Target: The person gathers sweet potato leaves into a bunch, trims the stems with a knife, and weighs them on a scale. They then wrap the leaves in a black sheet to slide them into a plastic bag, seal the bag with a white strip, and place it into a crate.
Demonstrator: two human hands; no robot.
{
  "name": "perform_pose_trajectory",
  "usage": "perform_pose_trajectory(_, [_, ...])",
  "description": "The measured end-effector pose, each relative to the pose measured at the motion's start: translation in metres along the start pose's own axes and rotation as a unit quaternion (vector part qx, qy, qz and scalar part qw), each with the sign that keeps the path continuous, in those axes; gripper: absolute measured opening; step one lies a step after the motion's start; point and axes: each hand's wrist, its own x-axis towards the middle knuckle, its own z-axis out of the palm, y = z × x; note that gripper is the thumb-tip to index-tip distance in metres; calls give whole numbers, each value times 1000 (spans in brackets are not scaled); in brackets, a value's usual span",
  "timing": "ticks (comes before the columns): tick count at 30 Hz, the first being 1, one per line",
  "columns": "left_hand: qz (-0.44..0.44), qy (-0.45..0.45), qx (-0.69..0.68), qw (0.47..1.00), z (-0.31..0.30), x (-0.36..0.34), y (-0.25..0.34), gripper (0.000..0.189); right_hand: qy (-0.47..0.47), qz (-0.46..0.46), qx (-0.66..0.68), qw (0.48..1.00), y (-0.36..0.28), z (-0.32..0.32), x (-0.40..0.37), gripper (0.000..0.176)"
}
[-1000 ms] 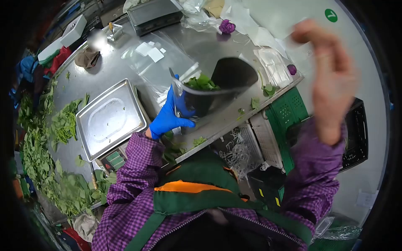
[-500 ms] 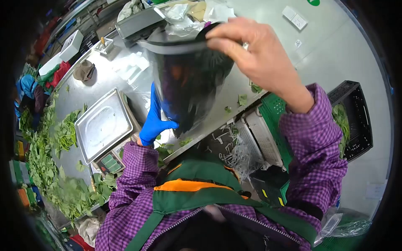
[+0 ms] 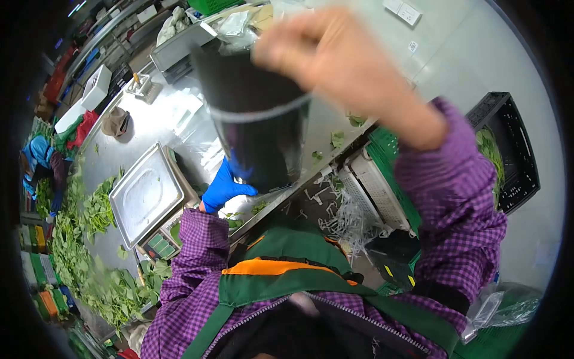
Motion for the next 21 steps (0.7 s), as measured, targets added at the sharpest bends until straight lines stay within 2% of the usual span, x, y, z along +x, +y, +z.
perform_pose_trajectory(1, [-17,6,-16,1000,0,-1,-1,73,68,-9,64,996,-2,-11,4,18])
perform_pose_trajectory(2, [-40,-35,-32,998,-2,-1,0,99,134,-27,126,983,-5,-23,8,20])
perform_pose_trajectory(4, [-44,-71,-11,996,-4,8,-3,107,265,-180,236,917,-6,-35,13,22])
perform_pose_trajectory(5, [-46,-90,-1,995,-6,11,-5,112,313,-176,167,918,0,-47,13,24])
perform_pose_trajectory(6, [-138,-72,9,988,-8,18,-13,97,360,-165,98,913,5,-58,13,26])
perform_pose_trajectory(8, [-15,62,49,997,3,29,-11,61,461,-110,33,880,25,-94,14,33])
perform_pose_trajectory(9, [-37,95,81,991,0,38,-14,63,497,-101,26,861,33,-107,12,36])
perform_pose_trajectory(11, [-14,174,81,981,8,38,-9,56,529,-94,13,843,50,-111,11,32])
perform_pose_trajectory(13, [96,172,166,966,12,23,10,46,593,-64,-18,802,75,-101,3,25])
perform_pose_trajectory(14, [233,224,313,893,18,17,5,37,622,-47,-34,781,93,-96,-7,23])
perform_pose_trajectory(15, [262,195,373,869,22,3,-2,37,541,41,-83,836,112,-72,-22,25])
perform_pose_trajectory(16, [261,129,388,875,22,-11,-13,40,442,116,-146,877,130,-47,-38,29])
perform_pose_trajectory(17, [259,64,400,877,22,-26,-27,43,341,109,-163,920,151,-12,-55,32])
perform_pose_trajectory(18, [193,17,464,864,26,-42,-42,58,271,38,-96,957,159,26,-72,35])
perform_pose_trajectory(19, [124,-19,530,838,32,-59,-55,70,225,100,-61,967,162,64,-89,35])
perform_pose_trajectory(20, [86,-11,507,858,35,-79,-65,71,174,199,-56,963,179,101,-117,37])
perform_pose_trajectory(21, [49,-1,482,875,35,-96,-75,74,92,202,68,973,185,126,-143,42])
